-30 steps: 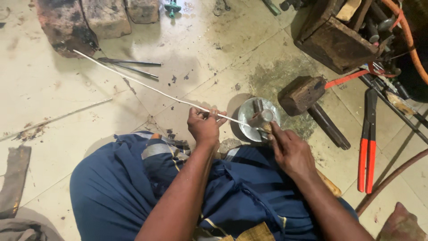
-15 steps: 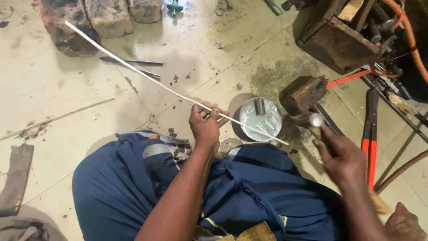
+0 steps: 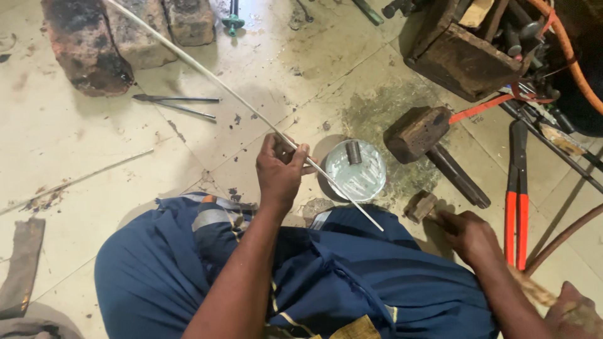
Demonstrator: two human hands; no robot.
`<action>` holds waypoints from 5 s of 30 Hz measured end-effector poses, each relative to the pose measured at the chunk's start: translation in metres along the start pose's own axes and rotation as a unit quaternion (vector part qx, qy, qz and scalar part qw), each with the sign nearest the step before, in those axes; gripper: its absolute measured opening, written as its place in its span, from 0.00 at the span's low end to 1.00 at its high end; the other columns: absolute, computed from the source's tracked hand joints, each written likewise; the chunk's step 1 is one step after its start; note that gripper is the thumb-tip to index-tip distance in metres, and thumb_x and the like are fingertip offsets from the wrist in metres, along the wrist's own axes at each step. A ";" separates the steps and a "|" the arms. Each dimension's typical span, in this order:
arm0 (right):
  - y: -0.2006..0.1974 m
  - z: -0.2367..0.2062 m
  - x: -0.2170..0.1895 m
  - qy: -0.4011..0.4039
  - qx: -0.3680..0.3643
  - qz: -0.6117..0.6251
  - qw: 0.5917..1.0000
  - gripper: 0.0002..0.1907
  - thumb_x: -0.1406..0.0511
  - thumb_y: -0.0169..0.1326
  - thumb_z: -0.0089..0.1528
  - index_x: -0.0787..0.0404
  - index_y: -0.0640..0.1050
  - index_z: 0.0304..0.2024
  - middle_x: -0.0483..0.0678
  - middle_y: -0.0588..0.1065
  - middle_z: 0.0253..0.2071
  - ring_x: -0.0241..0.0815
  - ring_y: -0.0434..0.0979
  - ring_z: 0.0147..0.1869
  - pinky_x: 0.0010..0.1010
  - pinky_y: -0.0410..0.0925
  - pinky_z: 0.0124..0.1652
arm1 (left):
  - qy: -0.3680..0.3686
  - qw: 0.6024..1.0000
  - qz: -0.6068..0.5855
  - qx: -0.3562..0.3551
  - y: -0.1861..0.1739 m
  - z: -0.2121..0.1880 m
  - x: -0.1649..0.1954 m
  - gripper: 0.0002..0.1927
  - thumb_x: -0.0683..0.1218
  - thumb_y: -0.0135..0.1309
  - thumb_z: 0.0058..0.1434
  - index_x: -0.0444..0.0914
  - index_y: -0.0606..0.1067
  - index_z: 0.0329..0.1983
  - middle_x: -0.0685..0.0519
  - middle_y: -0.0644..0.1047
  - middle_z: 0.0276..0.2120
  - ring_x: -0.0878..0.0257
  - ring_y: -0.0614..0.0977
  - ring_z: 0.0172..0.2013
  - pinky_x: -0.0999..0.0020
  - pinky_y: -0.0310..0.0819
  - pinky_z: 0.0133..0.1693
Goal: The person sits on the floor and repeatedly hammers a long, thin metal rod placed on a cylindrical metal block. They adjust the rod's position frequently and inspect it between strikes.
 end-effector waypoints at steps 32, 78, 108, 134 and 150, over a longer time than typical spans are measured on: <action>-0.005 -0.050 -0.156 0.027 -0.184 0.817 0.546 0.14 0.66 0.49 0.69 0.72 0.75 0.51 0.43 0.65 0.20 0.27 0.55 0.16 0.19 0.50 0.16 | 0.266 0.848 0.410 -0.206 0.049 -0.006 -0.052 0.33 0.49 0.71 0.47 0.41 0.75 0.57 0.47 0.70 0.64 0.45 0.73 0.61 0.54 0.72 0.58; -0.033 -0.054 -0.210 -0.061 0.123 0.343 0.929 0.21 0.68 0.55 0.66 0.57 0.76 0.63 0.46 0.82 0.32 0.30 0.79 0.23 0.22 0.73 0.23 | -0.076 0.976 0.148 -0.138 0.075 0.066 -0.017 0.18 0.36 0.62 0.55 0.31 0.68 0.45 0.45 0.78 0.33 0.59 0.87 0.30 0.68 0.89 0.26; -0.024 -0.064 -0.211 -0.022 0.027 0.414 0.910 0.20 0.69 0.54 0.65 0.57 0.77 0.61 0.47 0.81 0.26 0.31 0.80 0.23 0.23 0.73 0.21 | -0.213 0.945 0.096 -0.227 0.069 0.064 -0.045 0.19 0.33 0.52 0.62 0.35 0.62 0.53 0.41 0.79 0.37 0.56 0.88 0.33 0.67 0.86 0.29; -0.032 -0.008 -0.003 -0.013 -0.061 0.185 0.981 0.28 0.61 0.57 0.61 0.59 0.74 0.63 0.53 0.80 0.52 0.46 0.83 0.47 0.38 0.75 0.43 | -0.139 0.973 0.060 -0.177 0.075 0.064 -0.054 0.24 0.29 0.56 0.54 0.34 0.63 0.51 0.46 0.75 0.35 0.57 0.85 0.31 0.61 0.90 0.28; -0.075 -0.030 -0.137 -0.182 0.009 0.183 0.966 0.34 0.67 0.47 0.69 0.62 0.56 0.77 0.48 0.77 0.26 0.37 0.77 0.25 0.31 0.71 0.29 | -0.095 0.970 0.136 -0.179 0.068 0.060 -0.059 0.18 0.32 0.58 0.56 0.33 0.66 0.46 0.46 0.77 0.33 0.59 0.85 0.30 0.60 0.89 0.33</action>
Point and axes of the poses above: each hand's wrist, its own z-axis towards the middle knuckle, its own y-axis out of the palm, x = y × z, the point moved 4 cm from there along z, towards the middle knuckle
